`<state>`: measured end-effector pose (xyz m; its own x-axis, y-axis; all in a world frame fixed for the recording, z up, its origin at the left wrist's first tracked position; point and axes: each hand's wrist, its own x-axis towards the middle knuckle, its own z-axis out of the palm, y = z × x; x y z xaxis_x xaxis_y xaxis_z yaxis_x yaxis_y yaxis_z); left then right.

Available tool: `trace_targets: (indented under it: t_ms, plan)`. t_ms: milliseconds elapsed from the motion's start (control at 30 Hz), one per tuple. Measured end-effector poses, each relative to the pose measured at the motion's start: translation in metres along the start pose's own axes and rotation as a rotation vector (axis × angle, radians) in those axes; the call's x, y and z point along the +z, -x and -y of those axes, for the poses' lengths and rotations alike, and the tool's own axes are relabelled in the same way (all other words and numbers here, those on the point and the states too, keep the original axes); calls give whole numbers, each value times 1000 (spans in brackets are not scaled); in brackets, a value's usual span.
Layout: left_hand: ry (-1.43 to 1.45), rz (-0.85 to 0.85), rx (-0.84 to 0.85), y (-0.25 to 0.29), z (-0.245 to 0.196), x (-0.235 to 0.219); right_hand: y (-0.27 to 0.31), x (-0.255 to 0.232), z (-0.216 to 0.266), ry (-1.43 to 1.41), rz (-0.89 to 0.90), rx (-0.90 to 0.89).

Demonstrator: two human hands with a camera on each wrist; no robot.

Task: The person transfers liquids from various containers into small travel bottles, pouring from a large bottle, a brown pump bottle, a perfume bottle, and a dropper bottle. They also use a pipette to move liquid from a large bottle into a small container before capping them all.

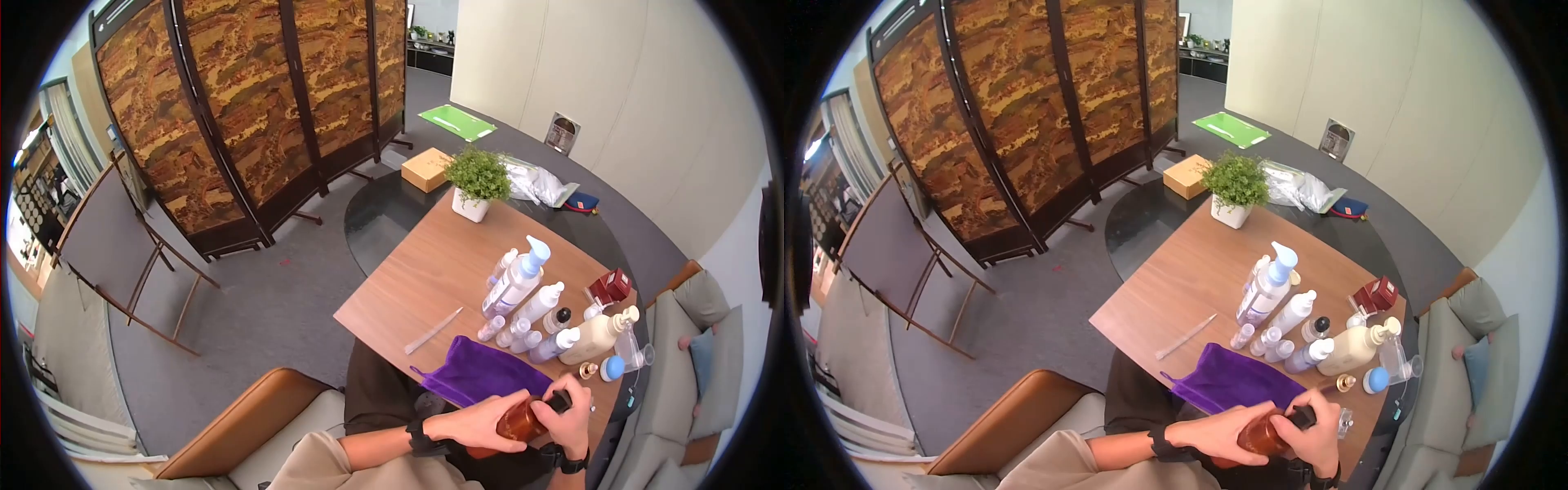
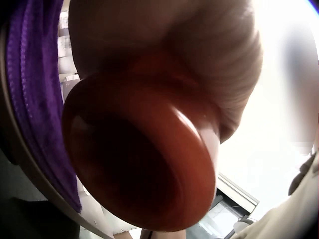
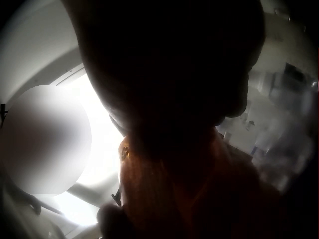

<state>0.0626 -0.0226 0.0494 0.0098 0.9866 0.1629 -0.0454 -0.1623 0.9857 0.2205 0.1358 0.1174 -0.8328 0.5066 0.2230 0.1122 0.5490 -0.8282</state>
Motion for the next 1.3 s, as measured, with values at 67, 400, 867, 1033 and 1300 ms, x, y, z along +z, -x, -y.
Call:
trace_targets:
  t_ms: [67, 400, 867, 1033, 1300]
  plan:
    - [-254, -164, 4, 0, -17, -1, -3, 3, 12, -32, -81, 110]
    - [-697, -386, 150, 1, -21, 8, 1, 13, 11, 137, -145, -24]
    - [-442, -223, -3, -2, -18, 0, -8, 4, 18, 135, -125, -14]
    - [-386, -245, 25, -1, -12, 0, -6, 4, 16, 80, -88, 111]
    - [-435, -196, -59, 2, -13, -5, -1, 9, 0, 84, -72, 77]
